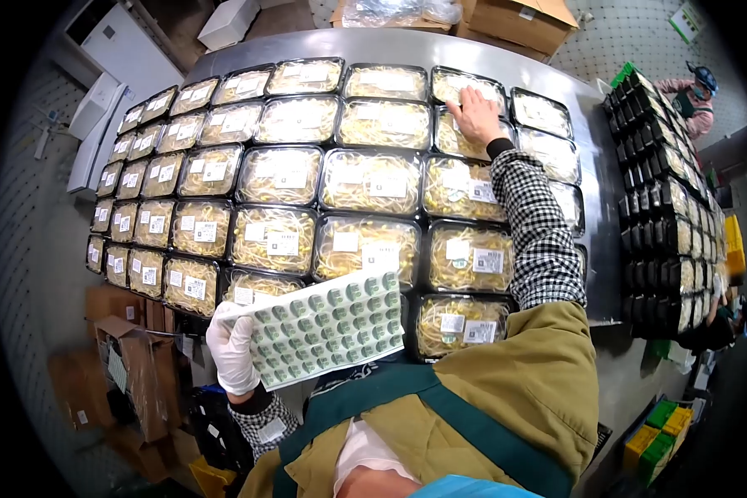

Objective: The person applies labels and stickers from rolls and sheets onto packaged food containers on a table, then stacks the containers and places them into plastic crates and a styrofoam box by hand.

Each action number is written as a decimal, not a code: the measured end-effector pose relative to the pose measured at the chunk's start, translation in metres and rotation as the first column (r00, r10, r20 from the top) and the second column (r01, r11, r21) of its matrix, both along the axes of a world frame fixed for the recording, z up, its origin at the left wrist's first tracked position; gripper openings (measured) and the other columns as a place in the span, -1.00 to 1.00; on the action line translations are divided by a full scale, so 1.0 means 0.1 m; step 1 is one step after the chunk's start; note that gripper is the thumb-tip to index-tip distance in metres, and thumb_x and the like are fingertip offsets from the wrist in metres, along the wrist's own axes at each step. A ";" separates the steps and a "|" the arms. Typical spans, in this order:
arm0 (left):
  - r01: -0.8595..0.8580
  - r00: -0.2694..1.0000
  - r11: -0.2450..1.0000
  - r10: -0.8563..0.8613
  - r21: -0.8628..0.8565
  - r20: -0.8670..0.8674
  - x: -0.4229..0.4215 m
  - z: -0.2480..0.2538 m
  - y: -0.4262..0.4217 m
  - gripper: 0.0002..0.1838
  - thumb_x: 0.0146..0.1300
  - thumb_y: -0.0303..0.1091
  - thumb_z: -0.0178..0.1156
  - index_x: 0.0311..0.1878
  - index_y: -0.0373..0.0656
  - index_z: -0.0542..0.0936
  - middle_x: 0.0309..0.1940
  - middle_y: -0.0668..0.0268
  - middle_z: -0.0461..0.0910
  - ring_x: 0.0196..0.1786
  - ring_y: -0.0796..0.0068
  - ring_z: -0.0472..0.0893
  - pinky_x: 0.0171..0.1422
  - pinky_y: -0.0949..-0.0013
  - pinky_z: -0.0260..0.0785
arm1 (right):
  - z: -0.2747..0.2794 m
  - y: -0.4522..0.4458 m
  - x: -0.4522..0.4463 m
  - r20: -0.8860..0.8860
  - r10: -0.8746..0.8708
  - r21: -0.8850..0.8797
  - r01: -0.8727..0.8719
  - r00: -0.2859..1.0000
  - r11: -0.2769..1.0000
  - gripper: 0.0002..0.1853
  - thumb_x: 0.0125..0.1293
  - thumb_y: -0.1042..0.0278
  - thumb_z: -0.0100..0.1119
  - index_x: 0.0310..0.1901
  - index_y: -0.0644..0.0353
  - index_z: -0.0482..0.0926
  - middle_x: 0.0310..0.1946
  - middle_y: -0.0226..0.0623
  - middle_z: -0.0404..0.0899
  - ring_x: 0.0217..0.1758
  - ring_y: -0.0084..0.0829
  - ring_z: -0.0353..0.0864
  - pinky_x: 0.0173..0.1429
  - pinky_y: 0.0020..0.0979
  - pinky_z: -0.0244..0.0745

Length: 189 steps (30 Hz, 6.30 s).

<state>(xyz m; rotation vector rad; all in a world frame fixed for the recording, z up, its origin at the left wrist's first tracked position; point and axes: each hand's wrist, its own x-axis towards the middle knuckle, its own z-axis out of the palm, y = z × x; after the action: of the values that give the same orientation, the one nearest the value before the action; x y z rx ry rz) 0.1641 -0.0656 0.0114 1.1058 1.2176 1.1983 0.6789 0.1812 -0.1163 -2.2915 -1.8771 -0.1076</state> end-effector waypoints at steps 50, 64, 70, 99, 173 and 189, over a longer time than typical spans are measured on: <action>0.235 0.972 0.963 -0.236 0.128 -0.012 -2.57 -0.56 0.40 -0.91 0.29 -0.44 0.22 -0.24 -0.25 0.57 -0.40 0.51 0.56 -0.37 0.78 0.41 -0.23 0.64 0.28 | 0.45 -3.33 -4.03 -0.916 0.133 0.319 0.485 0.378 0.815 -0.52 0.21 0.58 0.21 0.17 0.31 0.35 -0.17 -0.34 0.49 -0.24 -0.63 0.51 -0.12 -0.59 0.46; 0.234 0.969 0.971 -0.238 0.058 0.072 -2.47 -0.42 0.80 -0.96 0.24 -0.52 0.24 -0.30 -0.19 0.56 -0.46 0.55 0.48 -0.43 0.76 0.36 -0.29 0.63 0.20 | 0.39 -2.72 -3.67 -0.857 -0.068 0.291 0.587 0.511 0.755 -0.48 0.10 0.41 0.32 0.10 0.31 0.39 -0.35 -0.32 0.67 -0.38 -0.56 0.58 -0.22 -0.46 0.49; 0.235 0.966 0.971 -0.238 0.043 0.103 -2.40 -0.31 0.87 -0.92 0.23 -0.47 0.28 -0.25 -0.17 0.56 -0.43 0.54 0.52 -0.42 0.78 0.40 -0.31 0.67 0.22 | 0.26 -2.31 -3.51 -0.271 -0.329 0.364 0.413 0.905 0.835 -0.46 0.07 0.21 0.28 0.11 0.13 0.42 -0.36 -0.42 0.63 -0.15 -0.33 0.57 -0.05 -0.22 0.32; 0.362 0.932 0.931 -0.360 0.052 -0.037 -1.61 -0.07 1.26 -0.88 0.30 -0.43 0.21 -0.26 -0.30 0.60 -0.47 0.54 0.54 -0.41 0.80 0.38 -0.32 0.64 0.24 | 1.67 -1.57 -4.41 -0.384 0.655 0.297 -0.585 0.651 0.755 -0.66 0.12 0.38 0.33 -0.04 0.15 0.59 -0.22 -0.27 0.56 -0.13 -0.32 0.54 -0.05 -0.33 0.46; 0.001 0.950 0.991 0.041 0.135 -0.308 -2.26 -0.08 1.39 -0.73 0.37 -0.21 0.12 -0.21 -0.27 0.57 -0.61 0.27 0.50 -0.53 0.61 0.41 -0.41 0.42 0.31 | 1.58 -0.38 -5.33 -0.546 0.801 0.317 -0.825 0.245 0.468 -0.62 0.20 0.26 0.29 0.01 0.20 0.52 -0.19 -0.30 0.58 -0.15 -0.42 0.57 -0.08 -0.37 0.51; 0.483 0.856 0.875 -0.481 -0.041 -0.189 -3.39 -0.23 1.60 -0.72 0.36 -0.21 0.14 -0.28 -0.27 0.56 -0.56 0.47 0.47 -0.50 0.68 0.38 -0.44 0.50 0.24 | 0.71 0.12 -4.54 -0.790 0.250 0.411 0.180 0.560 0.893 -0.52 0.21 0.45 0.22 0.18 0.24 0.41 -0.12 -0.25 0.58 -0.16 -0.53 0.58 -0.13 -0.48 0.52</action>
<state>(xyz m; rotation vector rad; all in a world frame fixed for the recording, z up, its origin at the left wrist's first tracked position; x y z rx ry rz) -0.1745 0.0948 -0.0118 1.4566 0.9907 0.7203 0.2251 0.1932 -0.0451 -1.5163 -1.1931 0.4425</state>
